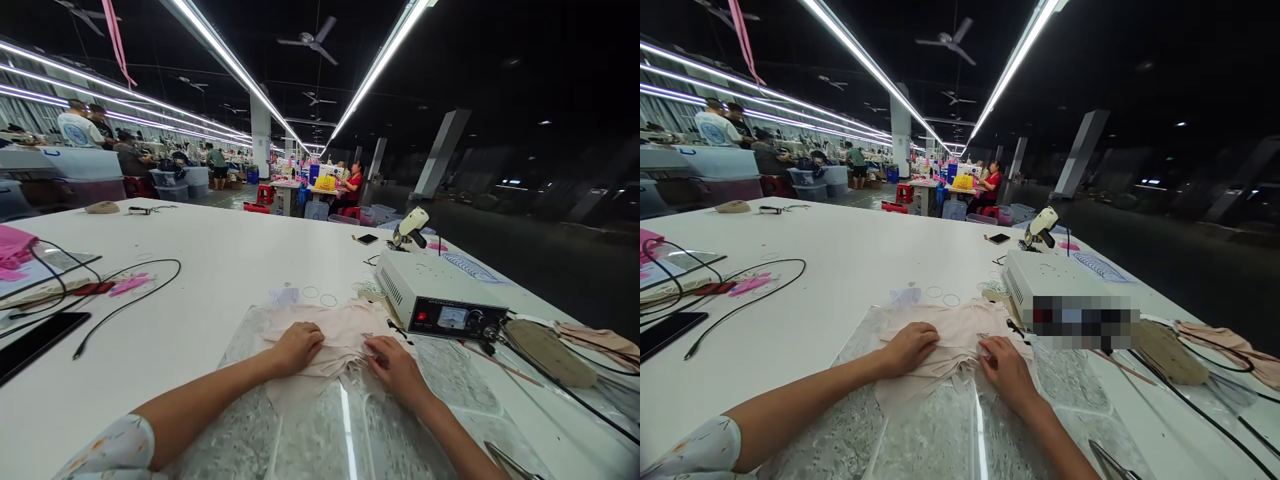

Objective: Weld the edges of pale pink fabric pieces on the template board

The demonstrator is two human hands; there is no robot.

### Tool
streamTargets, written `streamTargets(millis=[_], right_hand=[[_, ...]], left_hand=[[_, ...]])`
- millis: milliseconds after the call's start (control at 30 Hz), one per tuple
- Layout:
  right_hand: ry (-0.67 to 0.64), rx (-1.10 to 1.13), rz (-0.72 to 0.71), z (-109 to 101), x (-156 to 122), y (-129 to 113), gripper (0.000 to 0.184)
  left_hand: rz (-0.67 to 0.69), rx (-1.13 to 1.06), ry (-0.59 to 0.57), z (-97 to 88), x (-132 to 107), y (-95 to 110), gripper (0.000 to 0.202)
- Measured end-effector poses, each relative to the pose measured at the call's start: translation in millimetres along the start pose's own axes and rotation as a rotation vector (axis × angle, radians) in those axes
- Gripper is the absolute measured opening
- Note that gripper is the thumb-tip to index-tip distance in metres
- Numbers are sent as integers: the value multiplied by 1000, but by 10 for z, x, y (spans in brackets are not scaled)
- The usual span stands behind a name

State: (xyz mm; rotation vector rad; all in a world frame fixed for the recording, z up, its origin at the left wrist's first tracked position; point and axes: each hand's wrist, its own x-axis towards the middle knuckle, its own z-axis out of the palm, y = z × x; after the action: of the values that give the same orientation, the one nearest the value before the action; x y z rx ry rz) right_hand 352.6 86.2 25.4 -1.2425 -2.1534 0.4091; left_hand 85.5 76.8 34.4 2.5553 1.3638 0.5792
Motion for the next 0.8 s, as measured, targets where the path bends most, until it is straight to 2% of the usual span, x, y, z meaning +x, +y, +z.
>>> streamTargets(millis=[100,300,467,600,700,800], right_hand=[[-27,10,0,51,20,20,19],[-42,62,13,51,-10,133,22],[-42,74,29,69,-15,61,23],[-21,115,53,-18,-53,-12,29],[-29,268,141,-122,-145,-93,32],[-62,517,281,-257,-293,-221,36]], left_hand=[[-9,-13,21,-15,3,-9,21],[-27,-25,86,-84,-30,4,20],[5,-16,121,-89,-32,53,22],[7,-9,134,-98,-68,107,29],[6,-100,148,-198,-152,199,28],[-12,-267,152,-382,-274,369,24]])
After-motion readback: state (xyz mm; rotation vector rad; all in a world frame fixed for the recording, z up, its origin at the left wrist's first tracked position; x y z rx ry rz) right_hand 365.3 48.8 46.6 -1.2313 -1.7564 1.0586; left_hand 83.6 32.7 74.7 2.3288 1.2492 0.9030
